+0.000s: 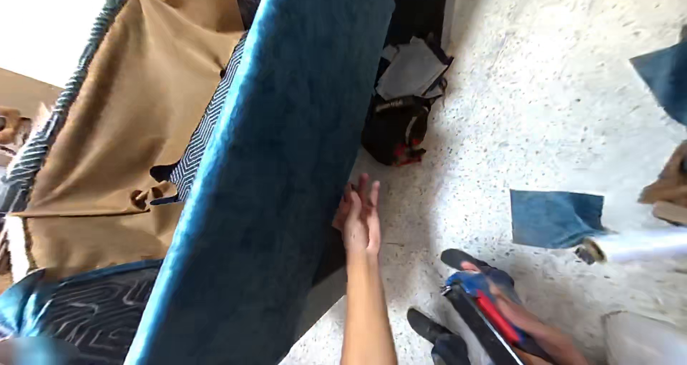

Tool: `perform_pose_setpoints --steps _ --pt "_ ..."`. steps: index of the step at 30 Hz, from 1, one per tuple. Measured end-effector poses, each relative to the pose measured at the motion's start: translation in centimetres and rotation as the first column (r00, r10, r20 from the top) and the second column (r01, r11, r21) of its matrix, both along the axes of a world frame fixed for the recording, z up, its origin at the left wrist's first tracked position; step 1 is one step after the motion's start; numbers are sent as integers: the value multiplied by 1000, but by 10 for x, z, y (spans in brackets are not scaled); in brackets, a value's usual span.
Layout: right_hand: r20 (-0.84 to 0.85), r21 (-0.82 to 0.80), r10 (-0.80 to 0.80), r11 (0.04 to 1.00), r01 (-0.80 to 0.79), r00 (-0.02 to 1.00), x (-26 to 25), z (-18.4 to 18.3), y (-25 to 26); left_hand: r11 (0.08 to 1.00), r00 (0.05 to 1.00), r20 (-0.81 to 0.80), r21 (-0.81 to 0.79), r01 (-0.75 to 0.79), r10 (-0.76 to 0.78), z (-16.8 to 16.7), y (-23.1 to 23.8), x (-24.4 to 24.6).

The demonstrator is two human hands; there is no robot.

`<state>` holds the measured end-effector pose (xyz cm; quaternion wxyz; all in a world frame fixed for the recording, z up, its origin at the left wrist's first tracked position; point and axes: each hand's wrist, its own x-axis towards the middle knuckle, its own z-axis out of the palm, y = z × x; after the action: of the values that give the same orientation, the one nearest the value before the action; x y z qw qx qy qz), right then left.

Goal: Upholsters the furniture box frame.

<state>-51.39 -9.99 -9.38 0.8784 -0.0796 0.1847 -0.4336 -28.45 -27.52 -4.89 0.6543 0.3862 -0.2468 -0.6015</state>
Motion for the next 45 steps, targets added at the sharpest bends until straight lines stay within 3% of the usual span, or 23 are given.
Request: perform_pose_setpoints --steps 2,5,6,8,10,13,17,20,22,25,26,28,30,33,40,42,45 --pt "-232 91 -126 984 150 965 -23 34 -38 984 980 -99 68 -166 172 22 -31 -43" --pt "-424 123 -209 951 285 881 -31 65 -119 918 913 160 75 -389 374 21 -48 -64" --pt "-377 127 -156 968 218 913 -40 58 -135 891 866 269 55 -452 422 15 -49 -68" --pt "-41 143 21 990 -15 999 -73 12 -146 877 791 424 -14 -481 441 -2 -49 -70" --pt "177 58 190 978 -202 966 -85 -22 -172 860 740 475 -75 -505 476 -19 -54 -60" --pt "161 50 286 953 -297 945 -48 -24 -225 817 694 487 -72 -573 530 -26 -69 -41" --pt "254 56 382 911 -408 888 26 -31 -263 809 582 644 -100 -579 496 -28 -75 -31" --pt "395 28 386 902 -430 834 60 -47 -265 788 493 759 -42 -615 425 -25 -70 -31" --pt "431 17 398 894 -448 810 60 -54 -260 788 552 726 22 -615 411 -21 -64 -30" --pt "407 79 395 883 -463 823 30 -53 -251 852 813 357 79 -517 460 -13 -52 -30" --pt "390 106 391 880 -462 834 17 -51 -247 861 845 249 72 -503 473 -7 -52 -34" --pt "342 138 382 883 -448 859 -7 -45 -242 811 812 150 88 -579 564 6 -61 -47" --pt "264 136 386 893 -430 884 -28 -38 -244 699 705 239 125 -704 668 15 -76 -63" --pt "160 149 424 882 -447 891 -51 -28 -258 575 573 440 143 -805 692 16 -93 -84" --pt "186 96 477 861 -499 859 -42 -24 -289 764 660 479 -36 -644 579 -29 -83 -51" --pt "235 73 471 864 -499 850 -25 -24 -293 782 626 543 -96 -615 559 -34 -86 -42" --pt "279 100 460 859 -502 843 11 -29 -288 735 485 690 -102 -670 538 -38 -85 -35"
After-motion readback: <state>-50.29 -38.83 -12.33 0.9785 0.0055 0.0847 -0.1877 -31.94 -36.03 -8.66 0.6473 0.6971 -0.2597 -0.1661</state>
